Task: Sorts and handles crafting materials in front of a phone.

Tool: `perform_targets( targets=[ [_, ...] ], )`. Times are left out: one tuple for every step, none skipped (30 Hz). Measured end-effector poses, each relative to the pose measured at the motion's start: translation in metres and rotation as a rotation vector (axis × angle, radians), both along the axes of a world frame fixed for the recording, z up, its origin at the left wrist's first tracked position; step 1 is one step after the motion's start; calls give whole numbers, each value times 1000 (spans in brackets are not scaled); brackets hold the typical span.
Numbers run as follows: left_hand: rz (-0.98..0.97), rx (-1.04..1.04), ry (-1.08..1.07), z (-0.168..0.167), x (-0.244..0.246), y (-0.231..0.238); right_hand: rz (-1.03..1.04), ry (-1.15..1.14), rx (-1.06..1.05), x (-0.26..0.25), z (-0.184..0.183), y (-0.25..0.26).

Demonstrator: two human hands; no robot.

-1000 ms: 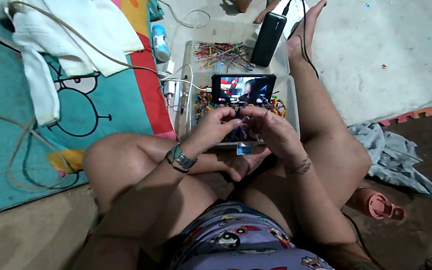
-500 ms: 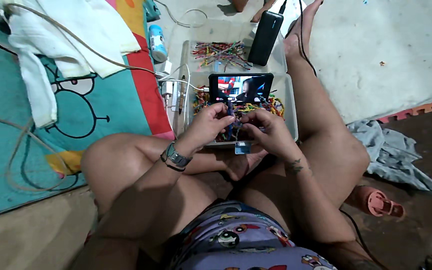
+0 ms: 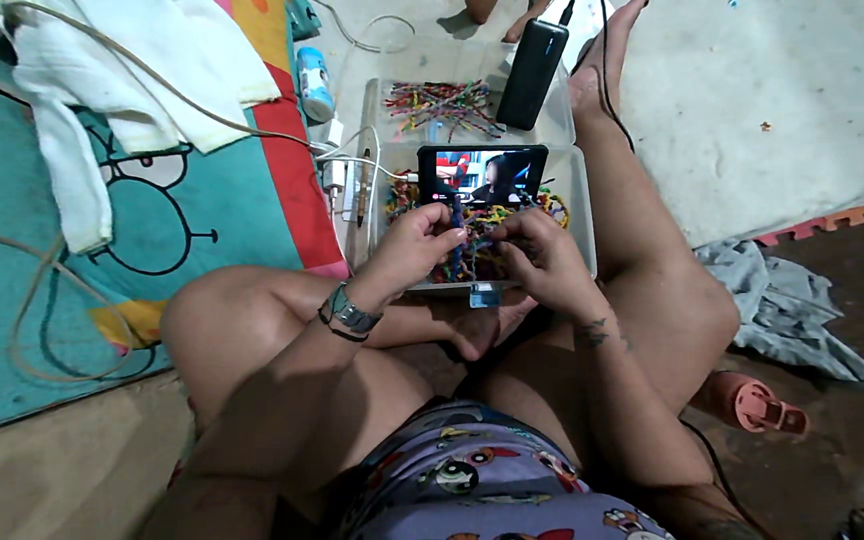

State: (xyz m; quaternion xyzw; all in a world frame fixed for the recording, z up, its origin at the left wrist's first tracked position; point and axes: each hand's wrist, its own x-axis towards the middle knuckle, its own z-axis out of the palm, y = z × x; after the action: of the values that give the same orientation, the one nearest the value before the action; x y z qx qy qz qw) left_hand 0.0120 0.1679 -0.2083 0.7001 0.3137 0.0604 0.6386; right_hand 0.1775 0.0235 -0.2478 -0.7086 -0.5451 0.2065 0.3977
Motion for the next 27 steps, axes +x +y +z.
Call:
perform_targets(
  targets=[
    [-11, 4, -5, -1, 0, -1, 33, -13, 41, -3, -1, 2],
    [-25, 10, -7, -1, 0, -2, 68, -33, 55, -6, -2, 4],
    [-36, 16, -7, -1, 0, -3, 90, -64, 48, -9, -4, 6],
    [-40, 24, -9, -1, -1, -3, 95, -89, 35, -11, -6, 8],
    [-37, 32, -9, -1, -3, -3, 88, -100, 26, -13, -7, 8],
    [-33, 40, 0, 0, -2, -3, 80, -87, 24, -13, -6, 8],
    [-26, 48, 10, 1, -1, -2, 74, -60, 29, -12, -5, 7],
    [-18, 49, 18, 2, 0, -1, 69, -33, 35, -11, -4, 6],
    [-13, 48, 23, 2, 0, -1, 62, -8, 37, -9, -3, 5],
    [-11, 44, 23, 3, -1, -1, 52, 13, 36, -7, -3, 4],
    [-7, 38, 21, 3, -1, -1, 45, 27, 29, -6, -2, 3],
    [2, 34, 21, 4, -1, -1, 38, 36, 22, -5, -2, 2],
    [11, 28, 28, 5, -1, -1, 34, 42, 11, -3, -1, 1],
    [17, 23, 38, 6, -1, -1, 33, 45, -3, -2, -1, 0],
    [24, 17, 44, 6, -2, -1, 33, 45, -10, -1, -1, -1],
    [27, 11, 45, 6, -4, -1, 33, 40, -17, 0, -1, -1],
    [31, 7, 41, 5, -6, -2, 32, 34, -24, 1, -1, -1],
    [34, 2, 46, 5, -4, -2, 34, 33, -32, 1, 0, -1],
    [41, -2, 52, 5, -2, -3, 36, 39, -38, 1, 0, -1],
    [50, -8, 54, 5, -1, -2, 38, 48, -35, 2, 0, -2],
    [64, -20, 50, 5, -1, -2, 35, 62, -32, 2, 0, -2],
    [87, -31, 41, 6, -2, -2, 27, 67, -32, 4, -1, -3],
    [113, -35, 25, 9, -3, -3, 14, 55, -41, 6, -2, -4],
    [144, -38, 4, 15, -4, -4, -2, 27, -59, 10, -4, -6],
    [177, -49, -6, 25, -5, -8, -25, -2, -90, 13, -4, -8],
    [210, -64, -12, 32, -4, -9, -49, -23, -132, 16, -4, -10],
    [235, -73, -18, 35, -4, -9, -69, -49, -172, 18, -4, -11]
  ],
)
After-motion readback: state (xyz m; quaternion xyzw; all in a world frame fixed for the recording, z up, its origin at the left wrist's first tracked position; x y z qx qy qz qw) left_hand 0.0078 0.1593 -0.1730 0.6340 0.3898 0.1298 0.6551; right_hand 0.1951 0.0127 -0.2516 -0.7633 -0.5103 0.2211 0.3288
